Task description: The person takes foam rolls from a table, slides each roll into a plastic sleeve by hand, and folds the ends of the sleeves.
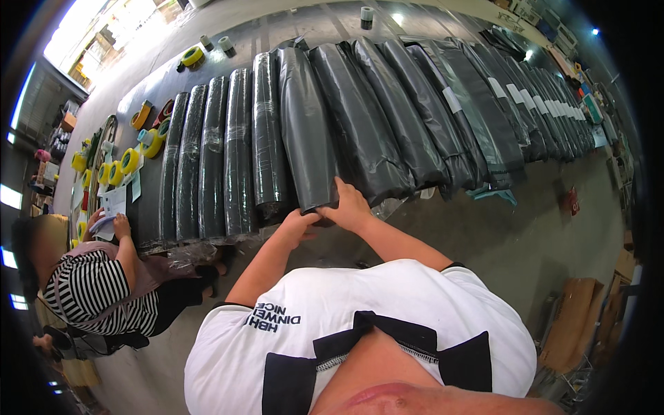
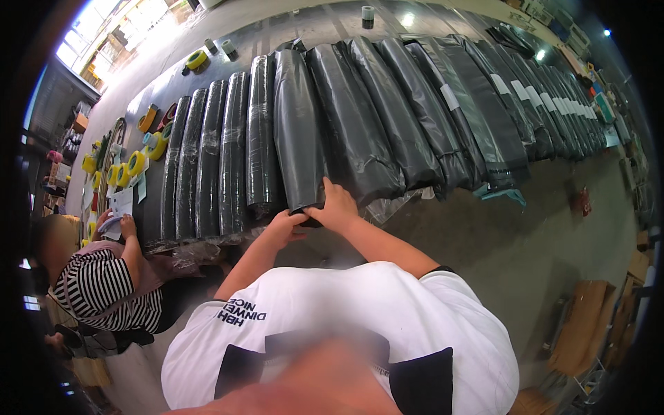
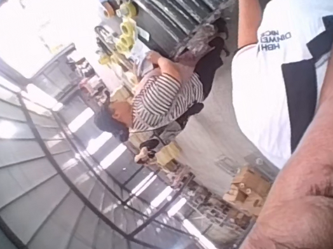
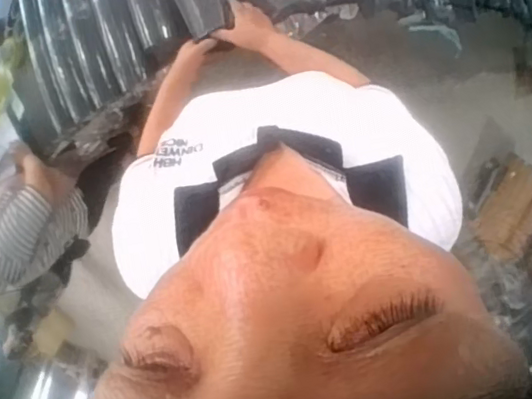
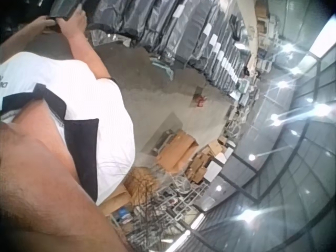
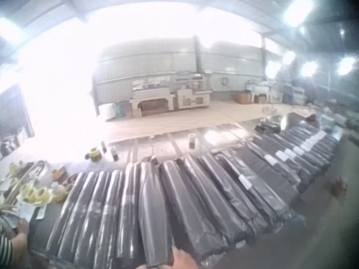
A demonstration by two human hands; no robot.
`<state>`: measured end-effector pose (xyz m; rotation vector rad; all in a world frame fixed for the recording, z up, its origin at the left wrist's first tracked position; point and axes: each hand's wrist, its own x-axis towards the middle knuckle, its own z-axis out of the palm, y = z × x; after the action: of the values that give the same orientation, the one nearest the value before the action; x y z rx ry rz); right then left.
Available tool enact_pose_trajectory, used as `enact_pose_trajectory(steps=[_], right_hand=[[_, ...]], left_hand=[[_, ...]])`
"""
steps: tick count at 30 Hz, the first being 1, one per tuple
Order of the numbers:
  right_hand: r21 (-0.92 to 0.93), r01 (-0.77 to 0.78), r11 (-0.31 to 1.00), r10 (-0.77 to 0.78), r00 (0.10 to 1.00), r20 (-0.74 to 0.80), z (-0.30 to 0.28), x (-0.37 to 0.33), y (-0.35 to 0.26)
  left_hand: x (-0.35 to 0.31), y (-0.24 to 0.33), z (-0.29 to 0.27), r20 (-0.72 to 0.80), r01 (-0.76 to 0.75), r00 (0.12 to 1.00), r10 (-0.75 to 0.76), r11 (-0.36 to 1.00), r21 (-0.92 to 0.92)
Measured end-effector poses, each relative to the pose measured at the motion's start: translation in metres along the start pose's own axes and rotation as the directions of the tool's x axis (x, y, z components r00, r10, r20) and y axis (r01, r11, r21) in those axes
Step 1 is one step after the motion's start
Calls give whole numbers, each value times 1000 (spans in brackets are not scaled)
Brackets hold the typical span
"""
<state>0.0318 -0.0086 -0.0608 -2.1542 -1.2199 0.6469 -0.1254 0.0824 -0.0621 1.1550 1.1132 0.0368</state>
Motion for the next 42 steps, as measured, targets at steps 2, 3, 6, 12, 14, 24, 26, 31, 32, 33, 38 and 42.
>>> enact_pose_trajectory(steps=[2, 3, 6, 12, 14, 24, 26, 31, 32, 33, 38, 42], right_hand=[[17, 50, 999, -49, 997, -55, -2, 3, 3], [29, 77, 997, -75, 994, -81, -1, 3, 3], [299, 134, 945, -185, 971, 151, 1, -20, 15], [329, -109, 938, 77, 991, 110, -5, -98, 55], [514, -67, 855, -19, 987, 160, 13, -91, 61], [840, -507, 192, 190, 859, 475, 36, -46, 33], [895, -433, 107, 312, 869, 383, 24, -67, 32], [959, -175, -221, 472, 842, 262, 13, -111, 75], [953, -199, -230, 508, 810, 292, 9, -116, 77], [938, -228, -261, 473, 817, 330, 4, -121, 78], [965, -254, -59, 331, 907, 259, 19, -114, 48], [955, -295, 35, 395, 882, 257, 25, -119, 33]], left_hand=[[-1, 1, 4, 151, 0, 988, 19, 992, -125], [-5, 2, 10, 243, -75, 965, 99, 991, -107], [-22, -9, 55, 391, -295, 876, 282, 955, -27], [-82, 69, 65, 773, -645, 580, -257, 434, 629], [-40, 68, 23, 757, -898, 412, 507, 87, 431], [41, 76, 60, -274, -23, 838, 472, 532, 846], [43, 61, 64, -211, -183, 853, 476, 653, 734], [-5, 36, 64, 278, -151, 958, 75, 953, 262], [-14, 51, 57, 438, -16, 894, -95, 970, 243], [-14, 64, 45, 514, -60, 844, -153, 925, 375], [89, 187, -62, 475, -544, 839, 267, 384, 746], [223, 313, -109, 564, -566, 430, 705, -276, 777]])
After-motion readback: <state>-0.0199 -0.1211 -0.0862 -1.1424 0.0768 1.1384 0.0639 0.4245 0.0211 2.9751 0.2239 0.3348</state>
